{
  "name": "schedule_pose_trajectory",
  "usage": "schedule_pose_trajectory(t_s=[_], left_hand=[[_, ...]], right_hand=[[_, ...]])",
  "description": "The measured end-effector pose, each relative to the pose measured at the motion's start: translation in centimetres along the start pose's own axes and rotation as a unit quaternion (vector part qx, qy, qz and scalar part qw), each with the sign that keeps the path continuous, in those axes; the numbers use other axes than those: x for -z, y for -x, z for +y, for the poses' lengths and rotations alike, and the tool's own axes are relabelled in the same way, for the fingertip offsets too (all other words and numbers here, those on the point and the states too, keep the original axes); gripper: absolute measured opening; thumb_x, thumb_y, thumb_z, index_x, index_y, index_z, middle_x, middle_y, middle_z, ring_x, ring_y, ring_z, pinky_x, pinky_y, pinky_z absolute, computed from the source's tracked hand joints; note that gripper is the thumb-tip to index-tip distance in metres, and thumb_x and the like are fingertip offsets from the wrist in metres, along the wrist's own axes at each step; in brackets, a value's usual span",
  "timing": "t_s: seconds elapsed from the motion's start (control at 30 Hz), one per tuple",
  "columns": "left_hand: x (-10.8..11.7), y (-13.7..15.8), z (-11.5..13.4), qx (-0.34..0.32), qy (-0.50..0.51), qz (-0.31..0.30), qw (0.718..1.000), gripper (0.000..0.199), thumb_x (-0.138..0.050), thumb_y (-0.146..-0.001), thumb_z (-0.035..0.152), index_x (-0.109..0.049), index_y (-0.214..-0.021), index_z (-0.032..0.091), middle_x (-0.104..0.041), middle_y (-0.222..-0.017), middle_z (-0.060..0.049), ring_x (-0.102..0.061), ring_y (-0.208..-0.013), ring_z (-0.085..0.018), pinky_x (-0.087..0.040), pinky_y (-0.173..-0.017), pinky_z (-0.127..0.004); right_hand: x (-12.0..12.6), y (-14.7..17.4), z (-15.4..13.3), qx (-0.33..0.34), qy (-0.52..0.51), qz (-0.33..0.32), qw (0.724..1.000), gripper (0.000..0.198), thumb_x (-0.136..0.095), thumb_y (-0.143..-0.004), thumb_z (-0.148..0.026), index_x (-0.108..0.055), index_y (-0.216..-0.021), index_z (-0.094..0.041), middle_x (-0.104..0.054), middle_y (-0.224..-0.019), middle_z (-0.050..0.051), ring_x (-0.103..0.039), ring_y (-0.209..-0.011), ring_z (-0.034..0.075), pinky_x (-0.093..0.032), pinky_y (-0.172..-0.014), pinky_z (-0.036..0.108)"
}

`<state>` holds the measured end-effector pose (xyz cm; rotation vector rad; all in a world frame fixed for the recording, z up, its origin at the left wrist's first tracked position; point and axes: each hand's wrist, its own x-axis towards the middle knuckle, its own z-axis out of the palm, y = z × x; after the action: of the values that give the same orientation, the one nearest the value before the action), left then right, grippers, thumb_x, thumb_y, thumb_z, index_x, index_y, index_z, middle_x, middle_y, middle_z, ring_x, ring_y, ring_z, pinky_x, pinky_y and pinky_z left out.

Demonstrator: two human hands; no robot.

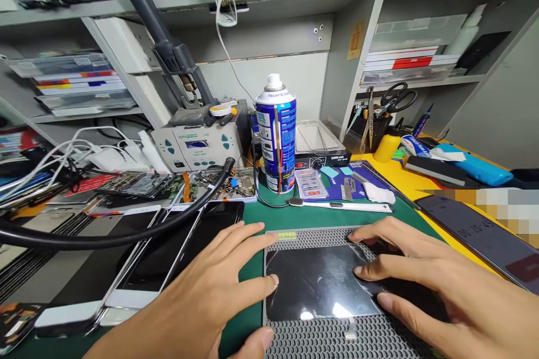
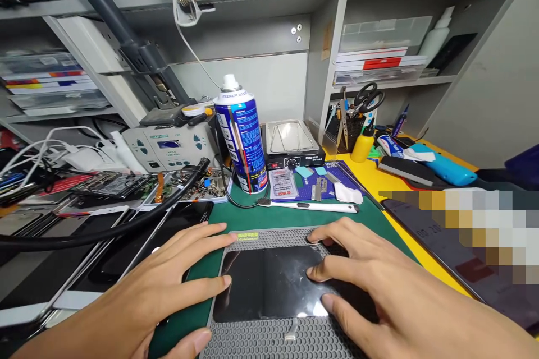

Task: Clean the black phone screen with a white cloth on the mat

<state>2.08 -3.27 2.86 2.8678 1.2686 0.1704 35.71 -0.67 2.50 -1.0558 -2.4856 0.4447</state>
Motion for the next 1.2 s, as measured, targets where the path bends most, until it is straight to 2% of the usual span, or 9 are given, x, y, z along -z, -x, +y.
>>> schedule_pose_trajectory(t_s=[0.1, 0.3, 0.53, 0.7, 0.87, 1.1, 1.2], left_hand=[[0.2, 0.0, -0.1, 0.014, 0.026, -0.036, 0.999, 0.043, -0.064, -0.085, 0.043, -0.067, -0.128, 0.036, -0.036, -0.162, -0.002, -0.037, -0.144, -0.042, -0.048, -0.104, -0.063], [0.5, -0.1, 0.0, 0.042, 0.054, -0.071, 0.995, 0.049, -0.064, -0.086, 0.059, -0.066, -0.130, 0.038, -0.032, -0.163, -0.002, -0.032, -0.146, -0.044, -0.045, -0.105, -0.067], [0.8, -0.8, 0.0, 0.025, 0.067, -0.076, 0.995, 0.051, -0.062, -0.087, 0.059, -0.064, -0.132, 0.037, -0.029, -0.164, -0.004, -0.028, -0.148, -0.043, -0.038, -0.109, -0.069], [0.7, -1.6, -0.1, 0.004, 0.095, -0.071, 0.993, 0.055, -0.064, -0.085, 0.060, -0.063, -0.134, 0.035, -0.029, -0.164, -0.005, -0.028, -0.148, -0.042, -0.028, -0.115, -0.068], [1.4, -3.0, 0.9, 0.018, 0.117, -0.097, 0.988, 0.059, -0.070, -0.078, 0.060, -0.068, -0.130, 0.031, -0.034, -0.162, -0.011, -0.030, -0.147, -0.045, -0.028, -0.116, -0.068], [1.5, -4.1, 1.6, 0.006, 0.152, -0.080, 0.985, 0.062, -0.067, -0.078, 0.066, -0.069, -0.129, 0.030, -0.035, -0.162, -0.012, -0.030, -0.147, -0.044, -0.029, -0.116, -0.064], [1.2, -4.6, 1.7, -0.012, 0.154, -0.068, 0.986, 0.063, -0.065, -0.080, 0.067, -0.068, -0.130, 0.030, -0.033, -0.163, -0.012, -0.028, -0.148, -0.042, -0.026, -0.118, -0.062]], right_hand=[[0.0, 0.1, 0.2, 0.021, 0.050, -0.045, 0.997, 0.028, -0.060, -0.093, -0.030, -0.064, -0.120, -0.035, -0.055, -0.143, 0.004, -0.058, -0.126, 0.030, -0.058, -0.096, 0.043], [0.0, 0.3, 0.1, 0.022, 0.066, -0.045, 0.997, 0.028, -0.059, -0.092, -0.030, -0.065, -0.119, -0.035, -0.055, -0.143, 0.004, -0.059, -0.124, 0.030, -0.058, -0.095, 0.041], [-0.2, 0.3, 0.3, 0.040, 0.077, -0.054, 0.995, 0.027, -0.056, -0.096, -0.031, -0.063, -0.122, -0.033, -0.051, -0.147, 0.005, -0.056, -0.128, 0.029, -0.057, -0.097, 0.039], [-0.2, 0.3, 0.3, 0.021, 0.069, -0.063, 0.995, 0.026, -0.054, -0.098, -0.034, -0.064, -0.121, -0.035, -0.051, -0.146, 0.003, -0.055, -0.128, 0.028, -0.055, -0.100, 0.041], [-0.1, 0.3, 0.1, 0.005, 0.050, -0.061, 0.997, 0.024, -0.056, -0.096, -0.035, -0.066, -0.118, -0.035, -0.053, -0.143, 0.004, -0.056, -0.126, 0.030, -0.053, -0.102, 0.045], [0.2, 0.0, -0.1, 0.000, 0.038, -0.055, 0.998, 0.025, -0.057, -0.095, -0.034, -0.069, -0.117, -0.033, -0.056, -0.141, 0.005, -0.058, -0.125, 0.031, -0.053, -0.102, 0.044], [0.3, 0.0, -0.1, -0.003, 0.043, -0.067, 0.997, 0.026, -0.053, -0.097, -0.036, -0.067, -0.119, -0.034, -0.054, -0.142, 0.005, -0.055, -0.127, 0.031, -0.052, -0.103, 0.045]])
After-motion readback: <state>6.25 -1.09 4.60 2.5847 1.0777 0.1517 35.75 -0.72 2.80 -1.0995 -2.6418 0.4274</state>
